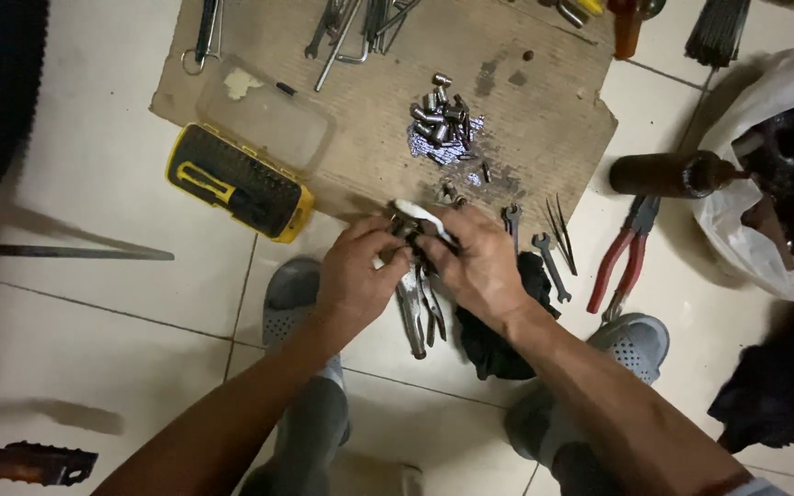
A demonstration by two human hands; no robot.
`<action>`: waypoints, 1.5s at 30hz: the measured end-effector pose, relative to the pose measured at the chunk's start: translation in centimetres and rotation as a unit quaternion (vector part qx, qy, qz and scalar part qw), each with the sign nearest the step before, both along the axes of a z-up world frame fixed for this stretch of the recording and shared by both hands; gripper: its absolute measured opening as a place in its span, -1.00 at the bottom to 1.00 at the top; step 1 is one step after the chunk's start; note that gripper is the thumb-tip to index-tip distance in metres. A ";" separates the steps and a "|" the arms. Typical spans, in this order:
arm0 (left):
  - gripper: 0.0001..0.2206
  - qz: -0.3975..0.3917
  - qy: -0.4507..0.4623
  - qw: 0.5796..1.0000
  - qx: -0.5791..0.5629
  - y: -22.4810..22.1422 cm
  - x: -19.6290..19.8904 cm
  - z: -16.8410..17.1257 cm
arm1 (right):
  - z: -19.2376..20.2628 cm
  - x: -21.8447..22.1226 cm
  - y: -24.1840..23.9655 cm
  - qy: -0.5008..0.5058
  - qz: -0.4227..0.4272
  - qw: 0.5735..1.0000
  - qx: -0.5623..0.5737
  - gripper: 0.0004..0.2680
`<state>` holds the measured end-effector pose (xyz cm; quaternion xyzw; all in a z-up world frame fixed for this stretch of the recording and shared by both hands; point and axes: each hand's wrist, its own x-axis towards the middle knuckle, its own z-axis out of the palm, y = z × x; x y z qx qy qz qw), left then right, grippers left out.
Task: The person cleans a metallic mechanical part using a toothbrush and a dark cloth, then applies a dark liquid from a bottle to the part. The person repeatedly scrubs and wipes the part throughout the clip.
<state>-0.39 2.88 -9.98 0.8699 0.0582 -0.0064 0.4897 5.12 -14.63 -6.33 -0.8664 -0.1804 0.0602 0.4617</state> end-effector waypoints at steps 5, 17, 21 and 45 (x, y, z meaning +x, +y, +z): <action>-0.88 -0.006 -0.013 1.000 -0.003 0.1 0.2 0.2 | -1.8 0.2 0.0 -0.022 0.008 1.000 -0.012 -0.89; -0.89 -0.007 -0.016 1.000 -0.013 0.3 0.3 1.7 | -2.1 0.3 -0.3 -0.115 0.041 0.989 -0.083 -0.86; -0.90 -0.008 0.002 1.000 -0.017 0.4 0.2 1.1 | 0.3 0.3 0.3 -0.037 -0.001 0.999 -0.035 -0.86; -0.87 0.034 0.126 0.988 -0.086 1.7 0.0 1.7 | -1.5 7.9 -1.9 0.092 -0.028 0.993 -0.065 -0.93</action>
